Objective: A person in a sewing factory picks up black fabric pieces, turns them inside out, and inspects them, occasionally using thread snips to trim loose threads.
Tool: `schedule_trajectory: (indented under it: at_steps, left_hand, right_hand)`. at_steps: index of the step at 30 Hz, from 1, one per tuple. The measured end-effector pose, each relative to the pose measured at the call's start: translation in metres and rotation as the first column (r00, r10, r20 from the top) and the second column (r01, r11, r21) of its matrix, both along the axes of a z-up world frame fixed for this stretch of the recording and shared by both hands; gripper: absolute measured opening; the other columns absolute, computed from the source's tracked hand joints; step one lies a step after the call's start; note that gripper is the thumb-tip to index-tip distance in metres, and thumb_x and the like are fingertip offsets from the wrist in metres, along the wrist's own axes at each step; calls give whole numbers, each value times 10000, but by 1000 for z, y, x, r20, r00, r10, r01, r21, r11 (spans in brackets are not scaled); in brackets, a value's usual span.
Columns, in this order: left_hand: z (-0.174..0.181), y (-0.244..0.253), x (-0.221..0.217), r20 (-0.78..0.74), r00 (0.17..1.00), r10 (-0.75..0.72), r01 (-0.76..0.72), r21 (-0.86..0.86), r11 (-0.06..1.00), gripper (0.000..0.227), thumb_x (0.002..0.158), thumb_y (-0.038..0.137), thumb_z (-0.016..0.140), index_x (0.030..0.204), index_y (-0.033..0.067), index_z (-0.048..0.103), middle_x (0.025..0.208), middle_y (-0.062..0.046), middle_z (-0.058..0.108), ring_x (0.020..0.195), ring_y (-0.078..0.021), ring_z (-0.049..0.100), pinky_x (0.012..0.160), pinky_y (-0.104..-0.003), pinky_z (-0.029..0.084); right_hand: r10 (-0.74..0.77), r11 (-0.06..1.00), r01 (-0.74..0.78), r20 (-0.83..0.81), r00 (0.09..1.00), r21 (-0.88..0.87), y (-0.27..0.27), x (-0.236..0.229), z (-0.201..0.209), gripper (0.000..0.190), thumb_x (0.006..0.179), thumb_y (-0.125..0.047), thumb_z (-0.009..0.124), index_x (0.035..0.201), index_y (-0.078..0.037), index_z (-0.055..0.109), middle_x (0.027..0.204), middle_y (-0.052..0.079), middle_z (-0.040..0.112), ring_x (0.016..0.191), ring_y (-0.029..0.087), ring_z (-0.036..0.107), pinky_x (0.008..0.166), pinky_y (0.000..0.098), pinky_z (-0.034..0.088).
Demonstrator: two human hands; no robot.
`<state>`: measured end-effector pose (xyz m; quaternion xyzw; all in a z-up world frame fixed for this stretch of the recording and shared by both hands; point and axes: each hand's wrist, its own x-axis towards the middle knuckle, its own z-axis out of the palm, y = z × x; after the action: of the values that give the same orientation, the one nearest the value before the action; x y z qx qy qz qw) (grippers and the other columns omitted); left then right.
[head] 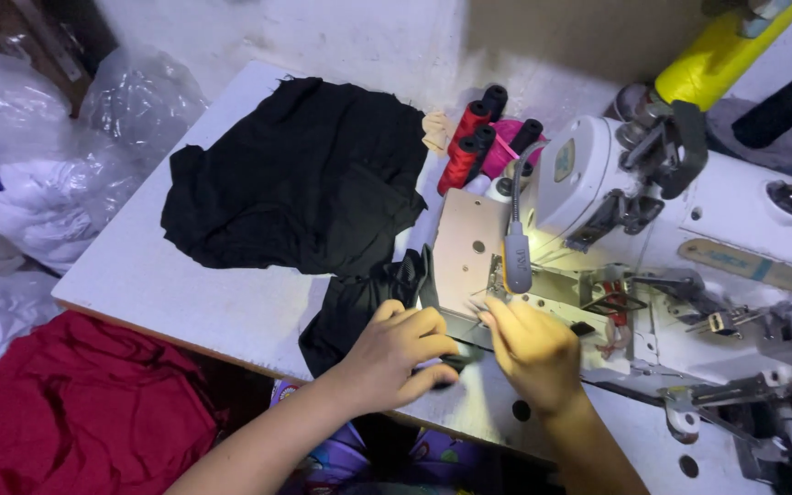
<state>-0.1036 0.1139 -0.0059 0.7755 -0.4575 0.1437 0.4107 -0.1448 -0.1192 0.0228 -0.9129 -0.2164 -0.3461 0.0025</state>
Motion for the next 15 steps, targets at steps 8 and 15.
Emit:
schedule_trajectory:
  at_steps: [8,15]
  left_hand:
    - [-20,32,79,-470,867,166,-324,-278,904,128,912,42,691,1004,128,709,959,0,548,717,-68,535,691,-185,427]
    - [-51,0,69,-439,821,366,-181,409,894,673,756,280,702,1355,139,429,1255,-151,670,1135,-418,640,817,-545,515]
  right_hand:
    - [-440,897,441,-71,895,9,-108,-96,-136,315,921,-351,738,1211,-231,767,904,-33,694,788,189,658,752,287,513]
    - [-95,938,175,-265,960,300,-20,-73,-147,628,784,-569,717,1201,-101,734,1114,89,709,999,295,650,869,466,477]
